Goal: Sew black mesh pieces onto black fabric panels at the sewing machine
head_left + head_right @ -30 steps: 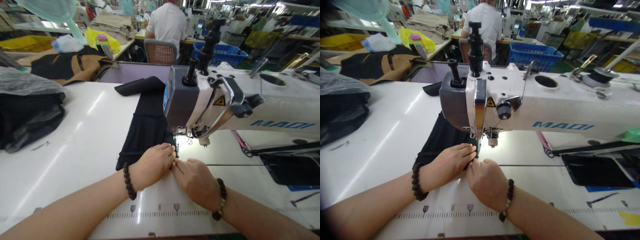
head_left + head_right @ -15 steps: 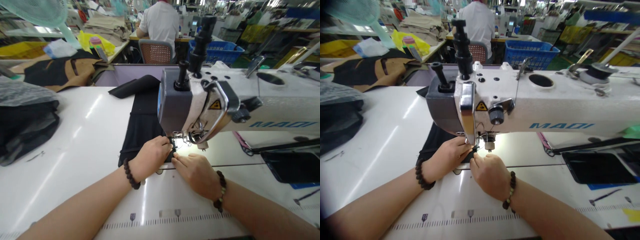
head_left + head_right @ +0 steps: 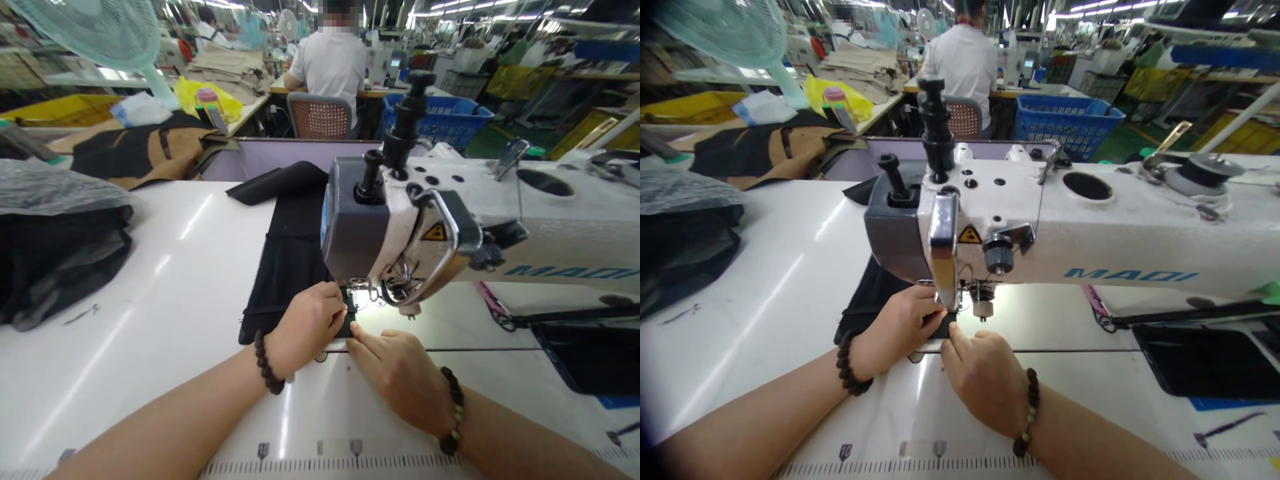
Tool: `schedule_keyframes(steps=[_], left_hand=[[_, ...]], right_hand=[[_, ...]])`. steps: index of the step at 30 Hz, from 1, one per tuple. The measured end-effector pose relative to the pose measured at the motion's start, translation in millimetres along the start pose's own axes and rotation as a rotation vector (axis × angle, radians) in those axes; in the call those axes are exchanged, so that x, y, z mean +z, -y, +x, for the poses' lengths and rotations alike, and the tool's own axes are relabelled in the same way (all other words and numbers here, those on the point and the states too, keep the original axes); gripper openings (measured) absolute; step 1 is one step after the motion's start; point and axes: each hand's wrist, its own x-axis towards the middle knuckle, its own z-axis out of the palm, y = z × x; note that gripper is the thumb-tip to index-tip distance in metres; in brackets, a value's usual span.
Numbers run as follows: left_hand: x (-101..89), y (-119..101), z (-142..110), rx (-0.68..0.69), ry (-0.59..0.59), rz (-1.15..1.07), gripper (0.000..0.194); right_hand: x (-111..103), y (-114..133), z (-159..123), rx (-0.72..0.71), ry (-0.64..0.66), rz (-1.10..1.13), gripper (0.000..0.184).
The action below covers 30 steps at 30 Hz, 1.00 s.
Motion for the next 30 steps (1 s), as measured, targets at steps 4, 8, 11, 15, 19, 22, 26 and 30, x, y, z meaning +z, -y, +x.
schedule_keyframes(steps=[4, 8, 11, 15, 19, 22, 26, 30], left_hand=[[2.9, -2, 1, -0.047, -0.007, 0.010, 0.022], [5.8, -1, 2, -0.047, -0.039, 0.064, 0.021], [6.2, 0, 5, -0.069, -0.019, 0.087, 0.019], [4.5, 3, 11, -0.083, -0.009, 0.096, 0.018], [1.9, 3, 14, -0.042, -0.059, 0.081, 0.018], [0.7, 4, 14, 0.008, -0.066, 0.094, 0.021], [0.4, 7, 13, 0.054, -0.070, 0.080, 0.020], [-0.3, 8, 12, 0.047, -0.058, 0.055, 0.021]], right_hand=[[-1, 0, 0, 0.016, 0.033, 0.007, 0.037], [0, 0, 0, 0.036, 0.021, -0.003, 0.030], [2, -1, 1, 0.060, -0.022, -0.015, 0.026], [6, -4, 4, 0.133, -0.013, -0.012, 0.018], [9, -6, 6, 0.215, 0.012, -0.022, 0.010], [11, -8, 8, 0.262, 0.058, 0.001, 0.008], [8, -12, 12, 0.283, 0.100, 0.045, 0.005], [6, -13, 14, 0.281, 0.105, 0.055, 0.004]])
